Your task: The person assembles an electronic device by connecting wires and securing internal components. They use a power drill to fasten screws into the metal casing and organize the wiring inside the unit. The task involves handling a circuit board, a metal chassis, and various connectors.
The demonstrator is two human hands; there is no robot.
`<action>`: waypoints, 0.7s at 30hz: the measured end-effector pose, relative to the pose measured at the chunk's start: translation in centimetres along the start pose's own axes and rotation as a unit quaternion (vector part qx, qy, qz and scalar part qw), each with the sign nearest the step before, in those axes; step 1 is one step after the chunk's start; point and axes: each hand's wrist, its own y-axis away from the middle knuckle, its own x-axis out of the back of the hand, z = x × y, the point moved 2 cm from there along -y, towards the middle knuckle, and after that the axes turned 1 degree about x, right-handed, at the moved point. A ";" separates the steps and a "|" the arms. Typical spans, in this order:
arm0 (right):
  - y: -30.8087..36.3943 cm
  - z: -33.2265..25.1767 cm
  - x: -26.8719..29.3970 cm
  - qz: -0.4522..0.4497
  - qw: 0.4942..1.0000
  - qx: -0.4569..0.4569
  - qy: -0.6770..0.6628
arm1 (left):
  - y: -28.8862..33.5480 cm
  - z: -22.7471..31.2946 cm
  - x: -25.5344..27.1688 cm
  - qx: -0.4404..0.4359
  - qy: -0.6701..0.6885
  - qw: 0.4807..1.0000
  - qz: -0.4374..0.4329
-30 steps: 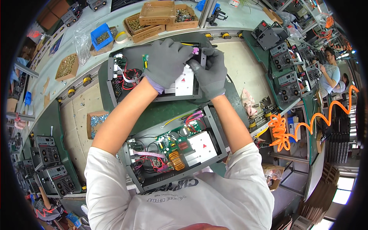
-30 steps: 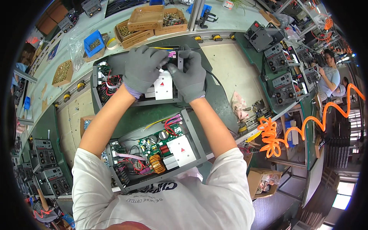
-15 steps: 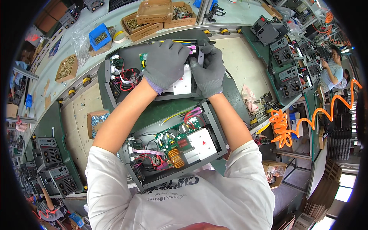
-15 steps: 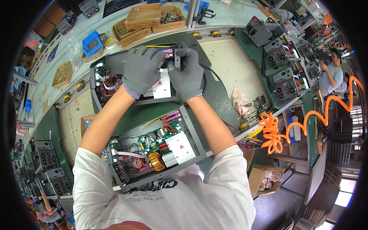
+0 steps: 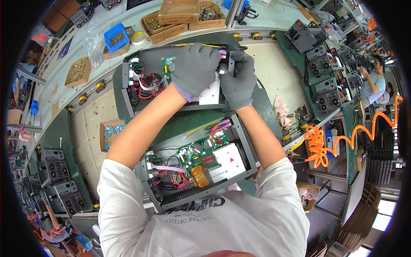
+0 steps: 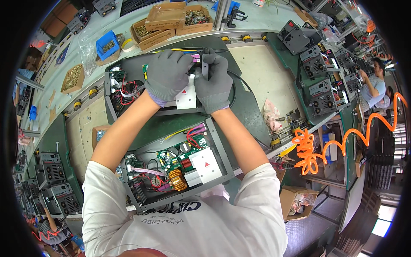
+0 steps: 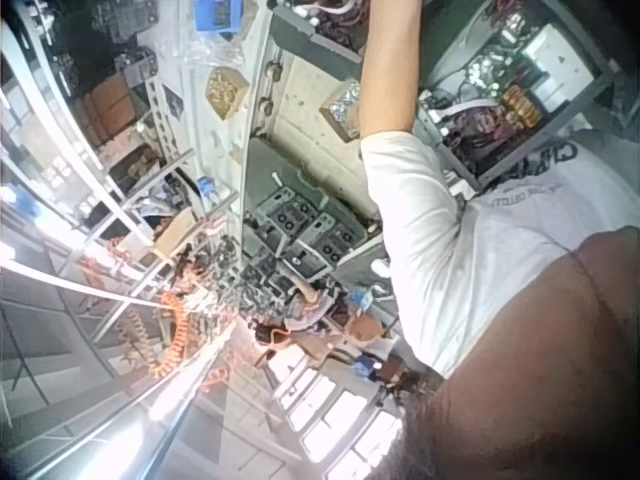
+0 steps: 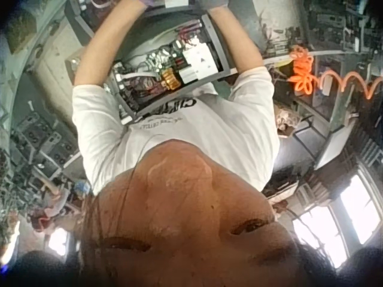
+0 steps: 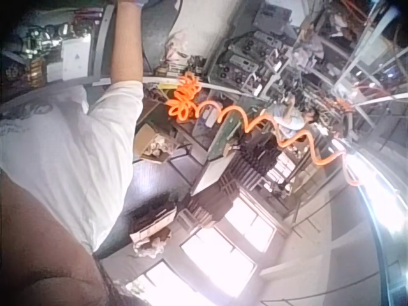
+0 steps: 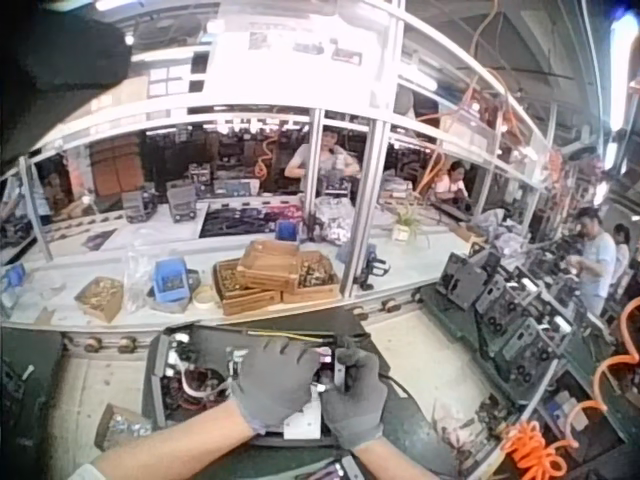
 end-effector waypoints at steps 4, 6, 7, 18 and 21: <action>0.3 0.3 0.4 0.014 0.990 0.102 0.097 | -0.2 0.8 -0.2 0.014 0.006 1.000 -0.009; 0.4 0.2 0.5 0.017 0.983 0.128 0.128 | -0.2 1.3 -0.6 0.007 -0.008 1.000 0.012; 0.5 0.2 0.5 0.016 0.984 0.123 0.129 | -0.2 1.5 -0.7 0.004 -0.016 1.000 0.023; -0.9 0.2 -0.5 0.010 0.998 0.019 0.066 | 0.5 -6.4 5.5 0.198 0.133 0.967 0.092; -0.8 -0.9 -0.4 0.006 1.000 -0.019 0.002 | 2.1 -10.2 8.4 0.249 -0.016 0.968 -0.026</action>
